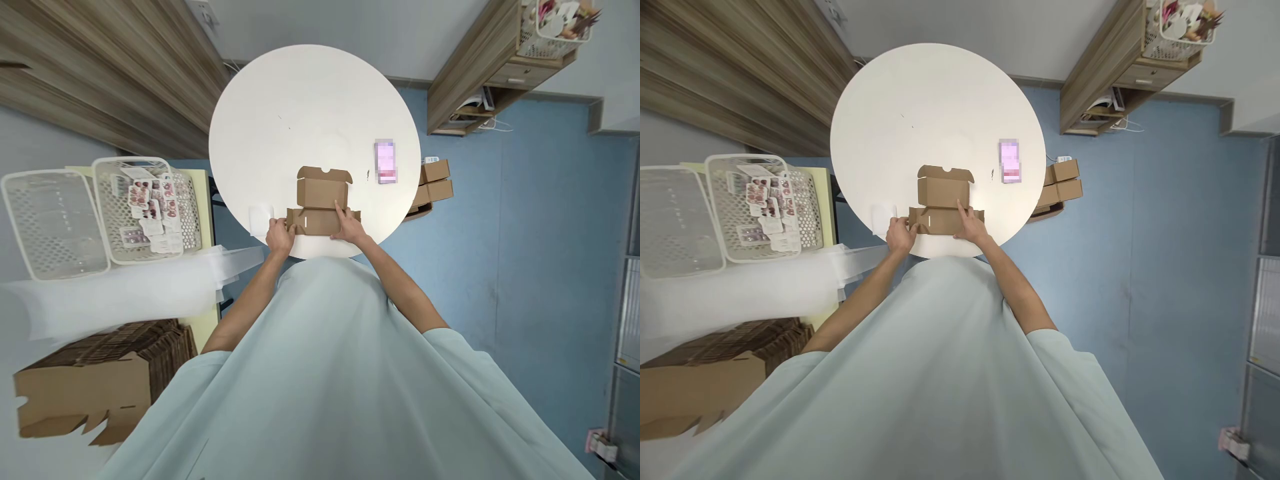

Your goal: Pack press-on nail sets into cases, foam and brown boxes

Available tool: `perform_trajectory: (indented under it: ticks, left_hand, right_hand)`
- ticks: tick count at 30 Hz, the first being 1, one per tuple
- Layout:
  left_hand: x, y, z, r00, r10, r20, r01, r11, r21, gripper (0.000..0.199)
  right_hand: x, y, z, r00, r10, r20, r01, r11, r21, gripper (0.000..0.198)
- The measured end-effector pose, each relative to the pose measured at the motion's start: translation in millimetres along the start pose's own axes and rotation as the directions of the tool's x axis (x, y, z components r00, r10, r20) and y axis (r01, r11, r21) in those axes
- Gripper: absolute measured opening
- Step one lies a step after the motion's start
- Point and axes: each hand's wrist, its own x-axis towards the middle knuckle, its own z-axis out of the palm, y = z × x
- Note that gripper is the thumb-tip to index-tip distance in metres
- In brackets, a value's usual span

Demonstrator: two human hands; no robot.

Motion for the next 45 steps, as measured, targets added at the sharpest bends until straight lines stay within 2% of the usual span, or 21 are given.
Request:
perform_trajectory:
  ticks: [2, 5, 11, 16, 19, 29, 35, 38, 40, 43, 45]
  left_hand:
    - [-1.9, -1.2, 0.7, 1.0, 0.015, 0.016, -0.015, 1.0, 0.002, 0.024]
    - [-6.1, 1.4, 1.7, 0.998, 0.068, 0.002, -0.068, 0.996, -0.053, 0.02]
    - [-14.4, 16.1, 3.6, 0.993, 0.1, 0.065, -0.085, 0.976, -0.202, 0.024]
    - [-15.7, 24.7, 6.5, 0.986, 0.154, 0.066, -0.134, 0.96, -0.245, 0.041]
    - [-11.4, 24.3, 7.4, 0.987, 0.138, 0.088, -0.114, 0.966, -0.234, 0.04]
    - [1.4, 25.8, 13.4, 0.985, 0.091, 0.15, -0.079, 0.994, -0.08, 0.012]
    - [1.9, 32.5, 15.1, 0.978, 0.09, 0.19, -0.1, 0.994, 0.044, 0.016]
    - [1.7, 34.5, 16.3, 0.977, 0.096, 0.192, -0.108, 0.993, 0.052, 0.019]
    - [2.0, 34.2, 17.5, 0.977, 0.098, 0.19, -0.11, 0.992, 0.055, 0.018]
    - [2.8, 32.8, 19.8, 0.977, 0.104, 0.186, -0.117, 0.991, 0.057, 0.016]
    - [3.4, 32.0, 21.2, 0.977, 0.11, 0.181, -0.122, 0.991, 0.056, 0.016]
  right_hand:
    - [1.0, 0.4, 0.5, 1.0, -0.003, -0.002, 0.003, 1.0, -0.008, 0.154]
    - [2.0, 0.9, 1.0, 1.0, 0.002, 0.002, -0.002, 1.0, -0.015, 0.152]
    - [2.7, 0.2, 0.3, 1.0, 0.006, -0.002, -0.006, 1.0, -0.031, 0.154]
    - [0.8, -3.6, -2.3, 1.0, 0.015, 0.01, -0.015, 0.999, -0.031, 0.157]
    - [-1.0, -5.0, -3.0, 1.0, 0.018, 0.011, -0.017, 0.999, -0.039, 0.157]
    - [-0.7, -3.6, -2.0, 1.0, 0.006, 0.011, -0.006, 1.0, -0.018, 0.158]
    - [2.3, -1.8, -2.0, 1.0, -0.008, 0.004, 0.008, 1.0, -0.011, 0.159]
    - [-2.0, 0.5, -4.9, 1.0, -0.01, 0.008, 0.01, 1.0, 0.011, 0.148]
    - [-12.1, 5.8, -8.7, 0.999, -0.022, -0.045, 0.024, 0.999, 0.043, 0.129]
    - [-35.5, 22.0, -14.5, 0.967, -0.024, -0.255, 0.058, 0.99, 0.127, 0.082]
    - [-49.3, 35.4, -15.2, 0.918, 0.078, -0.389, 0.001, 0.98, 0.199, 0.062]
